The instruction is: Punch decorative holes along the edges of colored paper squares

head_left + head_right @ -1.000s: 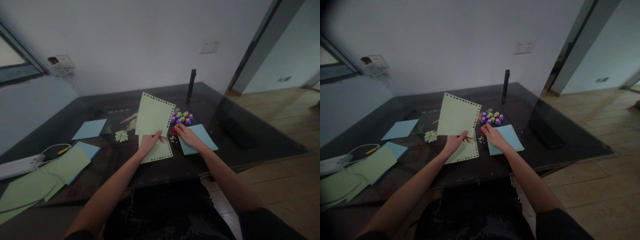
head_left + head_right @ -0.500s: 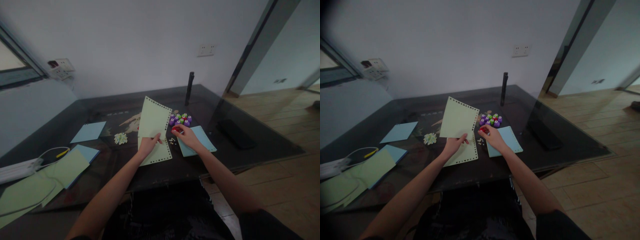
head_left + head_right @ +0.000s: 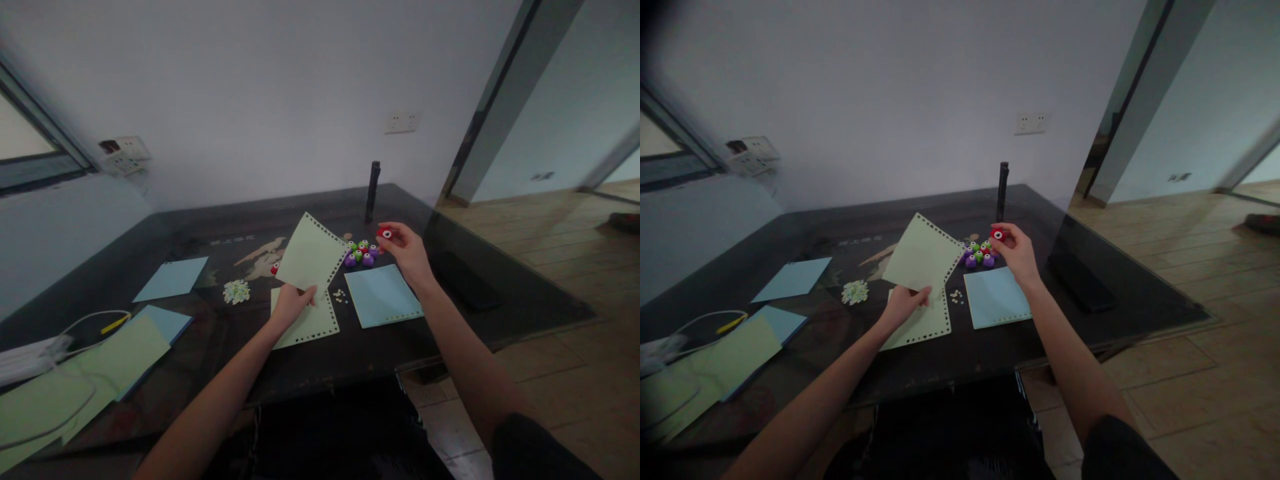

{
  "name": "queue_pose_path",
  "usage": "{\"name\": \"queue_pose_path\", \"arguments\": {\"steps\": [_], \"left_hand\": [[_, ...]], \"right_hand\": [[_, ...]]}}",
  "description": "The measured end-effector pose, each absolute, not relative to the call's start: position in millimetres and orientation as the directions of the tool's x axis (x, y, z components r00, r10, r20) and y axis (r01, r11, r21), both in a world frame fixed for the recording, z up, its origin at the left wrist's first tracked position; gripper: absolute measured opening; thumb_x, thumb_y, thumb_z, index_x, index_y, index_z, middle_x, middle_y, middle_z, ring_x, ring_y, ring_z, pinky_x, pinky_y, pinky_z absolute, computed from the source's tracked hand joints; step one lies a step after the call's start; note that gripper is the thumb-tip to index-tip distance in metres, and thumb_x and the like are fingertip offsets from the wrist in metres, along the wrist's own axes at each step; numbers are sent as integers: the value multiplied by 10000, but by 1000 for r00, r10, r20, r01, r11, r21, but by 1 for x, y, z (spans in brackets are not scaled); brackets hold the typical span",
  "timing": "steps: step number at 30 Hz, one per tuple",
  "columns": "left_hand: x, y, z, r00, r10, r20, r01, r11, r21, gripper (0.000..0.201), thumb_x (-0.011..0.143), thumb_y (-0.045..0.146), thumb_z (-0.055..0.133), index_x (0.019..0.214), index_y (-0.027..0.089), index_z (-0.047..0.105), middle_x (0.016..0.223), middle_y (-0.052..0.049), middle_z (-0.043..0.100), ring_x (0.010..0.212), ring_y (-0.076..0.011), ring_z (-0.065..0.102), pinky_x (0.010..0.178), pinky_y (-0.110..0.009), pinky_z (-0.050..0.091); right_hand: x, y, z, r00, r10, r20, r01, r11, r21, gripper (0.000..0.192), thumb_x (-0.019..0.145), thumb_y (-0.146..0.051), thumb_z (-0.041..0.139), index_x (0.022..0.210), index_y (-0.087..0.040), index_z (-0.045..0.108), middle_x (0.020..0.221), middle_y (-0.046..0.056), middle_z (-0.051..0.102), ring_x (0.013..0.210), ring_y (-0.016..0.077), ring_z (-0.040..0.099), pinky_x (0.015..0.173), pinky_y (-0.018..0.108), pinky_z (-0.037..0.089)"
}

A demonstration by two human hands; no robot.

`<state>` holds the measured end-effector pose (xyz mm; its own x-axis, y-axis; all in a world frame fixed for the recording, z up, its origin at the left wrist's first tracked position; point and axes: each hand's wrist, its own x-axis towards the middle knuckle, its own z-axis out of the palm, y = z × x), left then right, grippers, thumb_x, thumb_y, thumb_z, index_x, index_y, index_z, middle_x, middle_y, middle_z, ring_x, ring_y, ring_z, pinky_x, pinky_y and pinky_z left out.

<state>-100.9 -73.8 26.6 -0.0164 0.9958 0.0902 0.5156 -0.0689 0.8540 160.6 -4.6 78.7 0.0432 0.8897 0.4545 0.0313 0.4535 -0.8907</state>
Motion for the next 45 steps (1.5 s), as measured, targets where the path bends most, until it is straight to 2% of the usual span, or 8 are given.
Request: {"name": "queue_pose_path", "arguments": {"steps": [2,4,8,15,32,36,41,45], "left_hand": [[-102,-72,25,6,993,120,415,-112,903,145,729,263,582,781,129,598,615,-8,618,499,-124,556,525,-239,434],[-103,-70,24,40,985,165,311,-169,935,259,728,254,577,956,130,564,749,-16,642,512,-108,563,516,-231,439],[-105,-68,21,96,981,167,292,-188,938,254,771,263,534,979,119,557,656,9,594,500,-101,541,499,-217,415],[-99,-72,16,243,970,-28,315,-52,948,220,780,332,552,872,131,544,497,40,541,418,-80,460,433,-187,319],[-41,-79,41,408,883,-230,120,198,973,387,720,236,670,1041,88,513,531,-2,621,467,-117,585,504,-221,456],[-26,-75,37,421,871,-255,158,206,966,503,765,161,610,1216,54,413,538,-10,629,452,-125,597,475,-215,468],[-22,-74,27,369,908,-198,194,133,972,810,772,125,590,1425,117,112,519,39,608,438,-137,600,452,-210,466],[-18,-77,22,368,912,-181,278,78,957,776,788,132,562,1430,159,126,522,47,603,449,-134,603,464,-200,458]], "right_hand": [[173,12,78,54,900,433,69,429,-901,420,679,-401,711,1025,-194,594,783,5,628,556,110,573,532,263,500],[184,31,71,51,932,359,112,352,-929,428,686,-419,699,1016,-174,577,725,4,633,504,103,556,480,238,469],[195,70,46,18,977,214,266,201,-943,321,737,-391,651,936,-152,572,709,20,645,493,93,551,461,207,438],[173,120,31,-32,968,249,787,178,-591,222,797,-289,605,960,-150,665,954,78,695,866,161,636,760,247,467],[190,107,30,9,996,91,931,25,-363,237,764,-284,619,961,-186,706,1007,108,697,942,236,640,764,278,456],[185,111,29,-20,998,64,939,41,-342,231,789,-266,590,955,-159,711,1000,123,699,948,220,639,780,254,444],[192,101,37,-35,995,95,938,65,-340,340,851,-345,530,1076,-130,666,1102,143,659,1010,213,608,817,255,431],[206,70,42,-86,988,127,935,124,-332,339,863,-385,511,1049,-151,670,1049,122,667,919,205,619,764,264,435]]}}
